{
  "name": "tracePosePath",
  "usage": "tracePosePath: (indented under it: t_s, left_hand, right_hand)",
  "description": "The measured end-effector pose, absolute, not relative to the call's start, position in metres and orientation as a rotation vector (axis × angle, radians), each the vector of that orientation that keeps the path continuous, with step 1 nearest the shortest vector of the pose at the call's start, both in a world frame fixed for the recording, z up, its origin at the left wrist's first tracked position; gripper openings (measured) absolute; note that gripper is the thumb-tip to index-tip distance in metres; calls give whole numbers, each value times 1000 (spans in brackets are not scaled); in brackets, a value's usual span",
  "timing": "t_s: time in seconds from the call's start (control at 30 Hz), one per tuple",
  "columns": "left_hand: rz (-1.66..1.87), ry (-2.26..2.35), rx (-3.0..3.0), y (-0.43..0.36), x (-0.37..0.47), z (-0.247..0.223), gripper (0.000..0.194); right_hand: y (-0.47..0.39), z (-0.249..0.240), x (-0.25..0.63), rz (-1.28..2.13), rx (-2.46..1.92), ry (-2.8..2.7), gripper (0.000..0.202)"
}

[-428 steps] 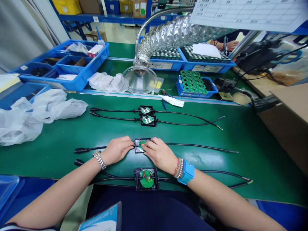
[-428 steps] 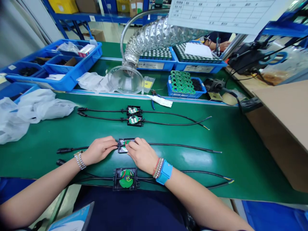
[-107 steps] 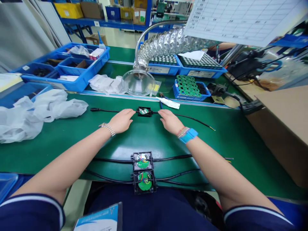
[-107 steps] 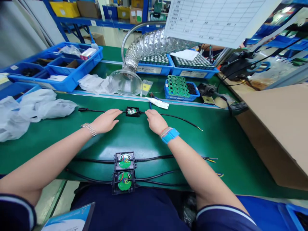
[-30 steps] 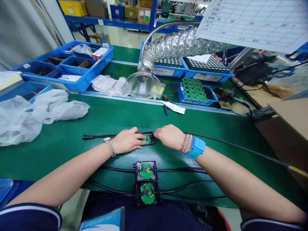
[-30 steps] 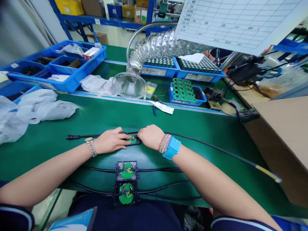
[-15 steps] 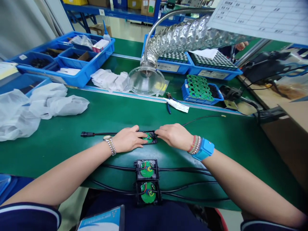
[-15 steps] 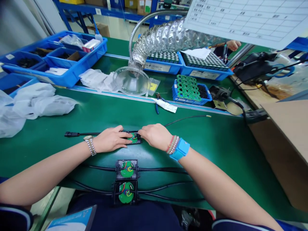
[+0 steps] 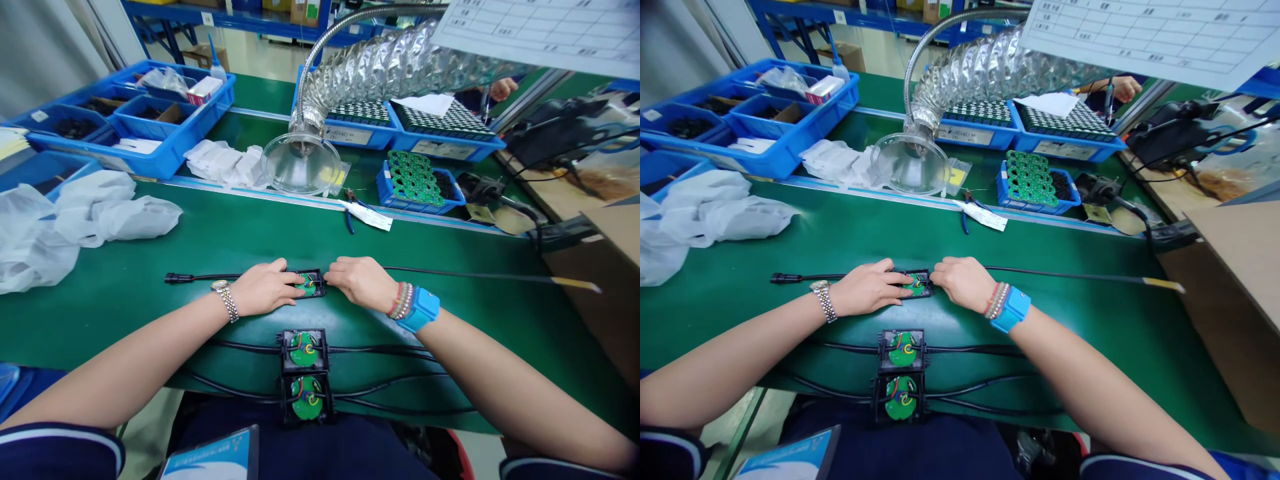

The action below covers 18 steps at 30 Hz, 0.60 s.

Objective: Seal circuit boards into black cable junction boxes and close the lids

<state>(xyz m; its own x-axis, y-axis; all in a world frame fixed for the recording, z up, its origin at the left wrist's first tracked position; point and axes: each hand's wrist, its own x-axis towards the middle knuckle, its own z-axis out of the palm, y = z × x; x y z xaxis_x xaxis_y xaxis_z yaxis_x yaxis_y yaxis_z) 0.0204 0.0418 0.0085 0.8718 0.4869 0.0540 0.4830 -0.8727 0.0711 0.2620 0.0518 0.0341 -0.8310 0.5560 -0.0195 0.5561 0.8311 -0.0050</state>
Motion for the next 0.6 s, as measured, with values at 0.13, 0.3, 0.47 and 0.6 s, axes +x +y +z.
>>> tracePosePath:
  t_s: [0.13,0.3,0.47,0.6]
  left_hand:
    - [112,764,2989,42,21,7,32]
    - [102,730,2989,44,20,6,32]
    - [92,707,3009,47,19,8,31]
    - [83,694,3013,47,19,10,31]
  right_hand:
    - [54,29,260,-36,864,2962,23]
    - [48,25,253,-28,913,2899,20]
    - [42,20,254,-42,1073,2918,22]
    - [44,9,254,-240,1190,3021,20]
